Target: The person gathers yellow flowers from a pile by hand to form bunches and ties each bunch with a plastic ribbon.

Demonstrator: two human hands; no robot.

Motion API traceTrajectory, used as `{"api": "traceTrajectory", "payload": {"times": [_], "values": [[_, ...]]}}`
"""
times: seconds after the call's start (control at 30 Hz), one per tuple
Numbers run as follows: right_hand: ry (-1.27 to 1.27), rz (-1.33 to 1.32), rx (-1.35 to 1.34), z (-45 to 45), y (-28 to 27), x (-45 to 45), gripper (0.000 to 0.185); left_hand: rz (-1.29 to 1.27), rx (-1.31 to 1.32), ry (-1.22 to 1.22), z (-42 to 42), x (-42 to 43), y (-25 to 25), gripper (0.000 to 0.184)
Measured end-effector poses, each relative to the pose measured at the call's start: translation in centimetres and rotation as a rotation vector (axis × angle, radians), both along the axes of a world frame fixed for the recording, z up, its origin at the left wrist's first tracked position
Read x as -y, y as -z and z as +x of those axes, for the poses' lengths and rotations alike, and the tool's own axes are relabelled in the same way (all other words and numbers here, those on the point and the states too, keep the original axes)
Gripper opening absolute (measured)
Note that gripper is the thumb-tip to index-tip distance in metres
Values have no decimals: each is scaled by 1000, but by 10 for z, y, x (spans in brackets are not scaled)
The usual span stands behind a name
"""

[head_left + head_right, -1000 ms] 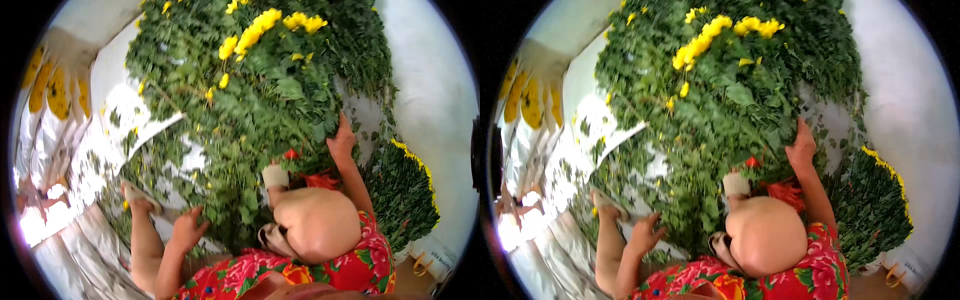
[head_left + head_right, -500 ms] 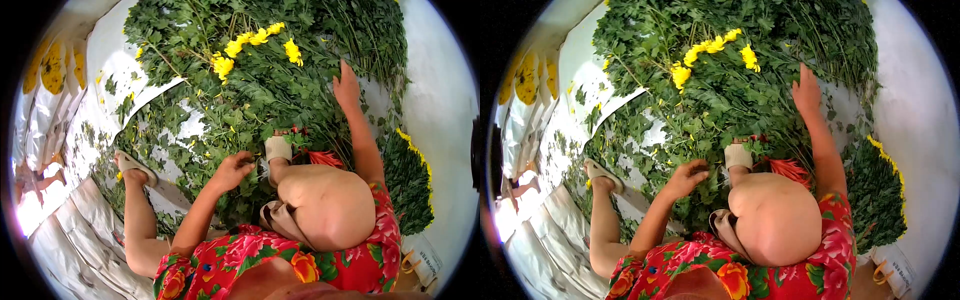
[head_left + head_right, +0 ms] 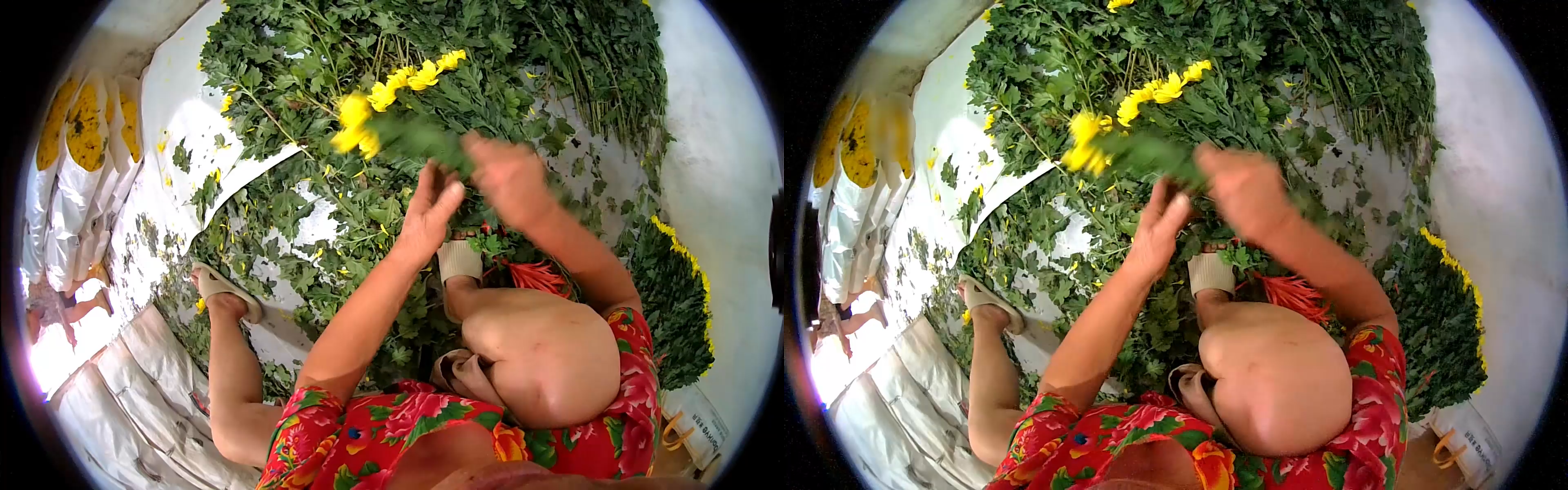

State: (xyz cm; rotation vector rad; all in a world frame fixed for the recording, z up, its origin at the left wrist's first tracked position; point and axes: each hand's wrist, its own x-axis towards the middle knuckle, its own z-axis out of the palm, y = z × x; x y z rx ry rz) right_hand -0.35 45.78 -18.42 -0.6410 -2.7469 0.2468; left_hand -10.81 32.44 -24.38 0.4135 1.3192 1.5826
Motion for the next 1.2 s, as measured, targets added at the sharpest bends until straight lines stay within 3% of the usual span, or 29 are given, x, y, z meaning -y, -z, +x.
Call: {"api": "traceTrajectory", "payload": {"times": [0.03, 0.1, 0.17, 0.23, 0.3, 0.33, 0.4, 0.43, 0.5, 0.57, 0.6, 0.67, 0.83, 0.93, 0.97, 1.1, 1.2], "values": [[-93, -161, 102, -6, 0, 27, 34, 2, 188, 48, -10, -6, -8, 49], [-235, -351, 163, -10, -12, 31, 44, 6, 520, -179, -26, -7, -8, 45], [-6, -493, -54, 0, 27, -24, 52, 35, 755, -221, -50, 5, 15, 34], [425, -193, -40, 7, 63, -89, 59, -73, 732, -274, -60, 15, 5, 32], [579, 18, 76, 31, 137, -140, 59, -81, 684, -238, -60, 15, 6, 32], [575, 19, 69, 33, 148, -149, 59, -104, 648, -195, -58, 13, 8, 33], [654, -620, 237, 27, 145, -147, 52, -103, 645, -184, -54, 10, 2, 32], [650, -625, 240, 30, 143, -142, 52, -103, 648, -175, -53, 11, 1, 32], [597, -303, 179, 17, 65, -105, 43, -63, 680, -184, -56, 15, 6, 32], [491, -82, 39, 22, 28, -95, 37, -118, 642, -223, -63, 15, 2, 31], [480, -89, 40, 24, 13, -87, 37, -108, 610, -224, -65, 16, 0, 35], [393, -145, -202, 27, -6, -65, 36, -24, 650, -250, -70, 16, 5, 36], [393, -439, -206, 44, 0, 20, 30, 194, 738, -249, -83, 12, -3, 45], [279, -464, -211, 66, 28, 64, 29, 123, 792, -241, -88, 17, 3, 46], [273, -582, -231, 72, 36, 77, 28, 61, 848, -209, -90, 18, 5, 45], [213, -857, -378, 76, 63, 101, 27, 168, 904, -195, -90, 23, 5, 44], [151, -902, -304, 84, 69, 96, 30, 173, 929, -239, -88, 32, 5, 46]]}}
